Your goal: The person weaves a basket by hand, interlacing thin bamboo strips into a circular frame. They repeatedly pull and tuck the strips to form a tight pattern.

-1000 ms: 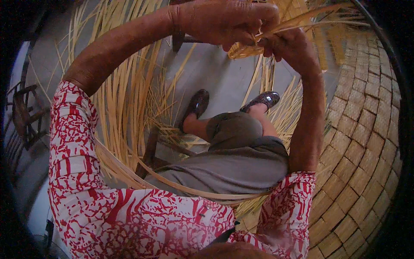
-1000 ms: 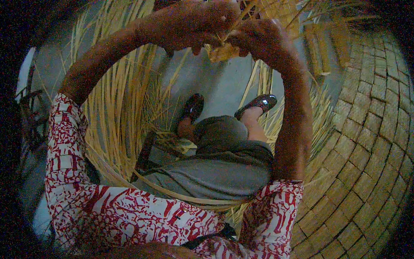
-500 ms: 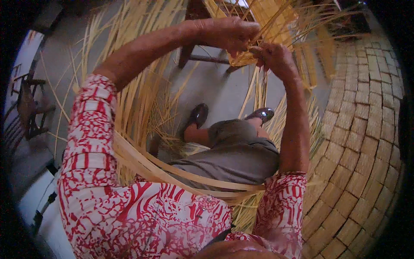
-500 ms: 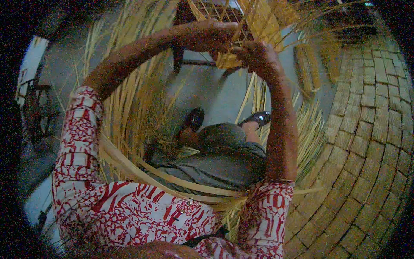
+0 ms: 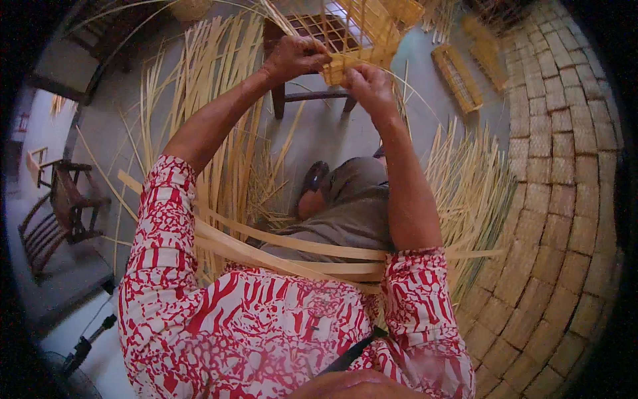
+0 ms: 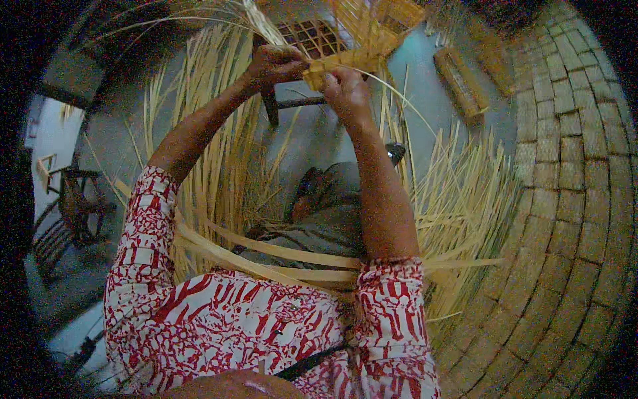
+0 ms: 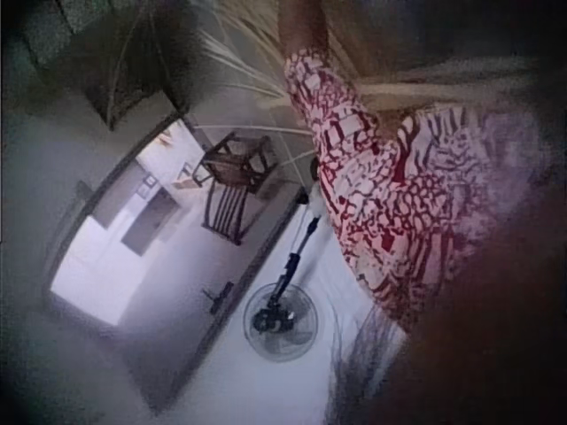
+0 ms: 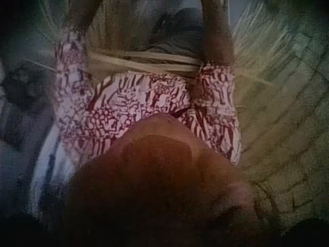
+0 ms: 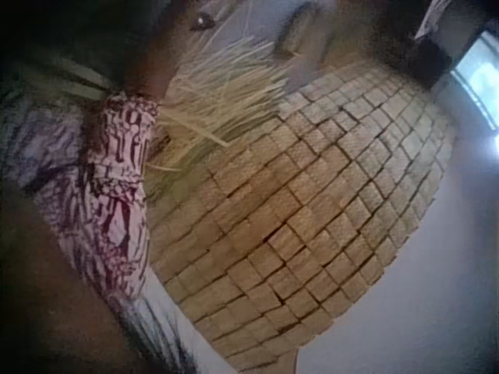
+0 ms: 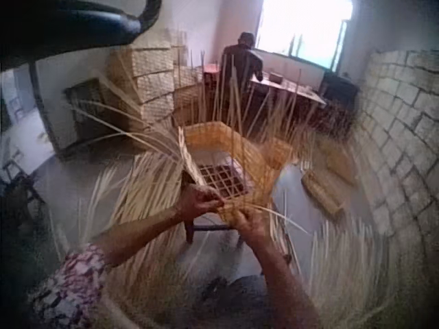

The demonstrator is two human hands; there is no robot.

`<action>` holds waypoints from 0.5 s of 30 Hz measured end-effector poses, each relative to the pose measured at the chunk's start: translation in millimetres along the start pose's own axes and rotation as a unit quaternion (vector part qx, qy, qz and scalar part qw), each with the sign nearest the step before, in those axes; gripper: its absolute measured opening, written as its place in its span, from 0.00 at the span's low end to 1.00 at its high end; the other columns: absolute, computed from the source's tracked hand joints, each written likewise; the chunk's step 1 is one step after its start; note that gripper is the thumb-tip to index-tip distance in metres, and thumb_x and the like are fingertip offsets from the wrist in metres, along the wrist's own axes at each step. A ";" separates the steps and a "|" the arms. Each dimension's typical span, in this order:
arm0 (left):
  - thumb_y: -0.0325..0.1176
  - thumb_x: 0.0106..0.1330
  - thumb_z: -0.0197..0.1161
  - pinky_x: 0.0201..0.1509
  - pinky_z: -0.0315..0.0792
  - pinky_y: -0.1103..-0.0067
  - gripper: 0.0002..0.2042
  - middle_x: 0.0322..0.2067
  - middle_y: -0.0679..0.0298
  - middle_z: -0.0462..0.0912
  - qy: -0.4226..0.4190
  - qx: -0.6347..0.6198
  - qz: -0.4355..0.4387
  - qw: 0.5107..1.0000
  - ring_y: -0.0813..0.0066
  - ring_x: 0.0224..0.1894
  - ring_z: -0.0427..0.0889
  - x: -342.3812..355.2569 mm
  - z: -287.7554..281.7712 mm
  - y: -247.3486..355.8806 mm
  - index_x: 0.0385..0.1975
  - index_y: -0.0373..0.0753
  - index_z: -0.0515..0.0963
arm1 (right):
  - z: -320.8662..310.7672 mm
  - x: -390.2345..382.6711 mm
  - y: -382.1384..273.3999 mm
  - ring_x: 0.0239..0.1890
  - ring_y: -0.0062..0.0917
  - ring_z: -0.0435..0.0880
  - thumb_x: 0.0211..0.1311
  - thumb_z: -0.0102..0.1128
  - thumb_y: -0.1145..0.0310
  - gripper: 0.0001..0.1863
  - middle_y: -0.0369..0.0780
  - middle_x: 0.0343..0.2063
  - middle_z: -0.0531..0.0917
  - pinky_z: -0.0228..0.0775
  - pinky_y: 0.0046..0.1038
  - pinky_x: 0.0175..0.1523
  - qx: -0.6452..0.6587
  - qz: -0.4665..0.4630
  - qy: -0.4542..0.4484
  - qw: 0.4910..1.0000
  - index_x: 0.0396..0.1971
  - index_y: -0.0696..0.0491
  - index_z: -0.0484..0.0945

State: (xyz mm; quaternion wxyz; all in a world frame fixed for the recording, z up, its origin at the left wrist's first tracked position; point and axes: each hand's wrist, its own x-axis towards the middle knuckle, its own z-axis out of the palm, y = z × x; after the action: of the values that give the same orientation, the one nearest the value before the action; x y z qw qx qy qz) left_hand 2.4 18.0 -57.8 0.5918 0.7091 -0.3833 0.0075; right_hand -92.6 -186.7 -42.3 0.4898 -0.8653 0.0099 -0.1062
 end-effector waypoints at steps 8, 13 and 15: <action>0.33 0.62 0.67 0.31 0.78 0.83 0.08 0.24 0.62 0.85 -0.009 0.091 0.026 0.995 0.81 0.28 0.85 12.2 -9.5 22.5 0.35 0.34 0.82 | -38.6 34.4 11.2 0.34 0.33 0.82 0.69 0.48 0.70 0.09 0.43 0.33 0.82 0.77 0.41 0.46 0.690 0.102 0.186 0.692 0.46 0.53 0.72; 0.31 0.62 0.66 0.32 0.78 0.83 0.07 0.26 0.62 0.85 -0.007 0.103 0.046 0.994 0.79 0.27 0.85 -13.7 -0.5 25.4 0.35 0.35 0.83 | -41.2 31.8 27.0 0.32 0.27 0.82 0.69 0.53 0.66 0.08 0.41 0.31 0.82 0.77 0.31 0.43 0.739 0.078 -0.043 0.668 0.36 0.53 0.77; 0.31 0.61 0.68 0.33 0.78 0.81 0.07 0.28 0.61 0.85 -0.007 0.112 0.031 0.993 0.78 0.27 0.85 -17.5 1.5 29.9 0.34 0.35 0.83 | -45.6 26.7 19.2 0.34 0.26 0.83 0.68 0.55 0.63 0.10 0.41 0.33 0.83 0.77 0.28 0.43 0.713 0.071 -0.154 0.680 0.35 0.54 0.79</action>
State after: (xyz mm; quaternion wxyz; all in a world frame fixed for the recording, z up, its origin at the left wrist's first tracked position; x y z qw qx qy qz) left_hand -27.2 25.9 -41.5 0.5051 0.7588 -0.4063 0.0638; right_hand -73.7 -238.5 -31.2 0.9593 -0.2546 -0.0831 0.0892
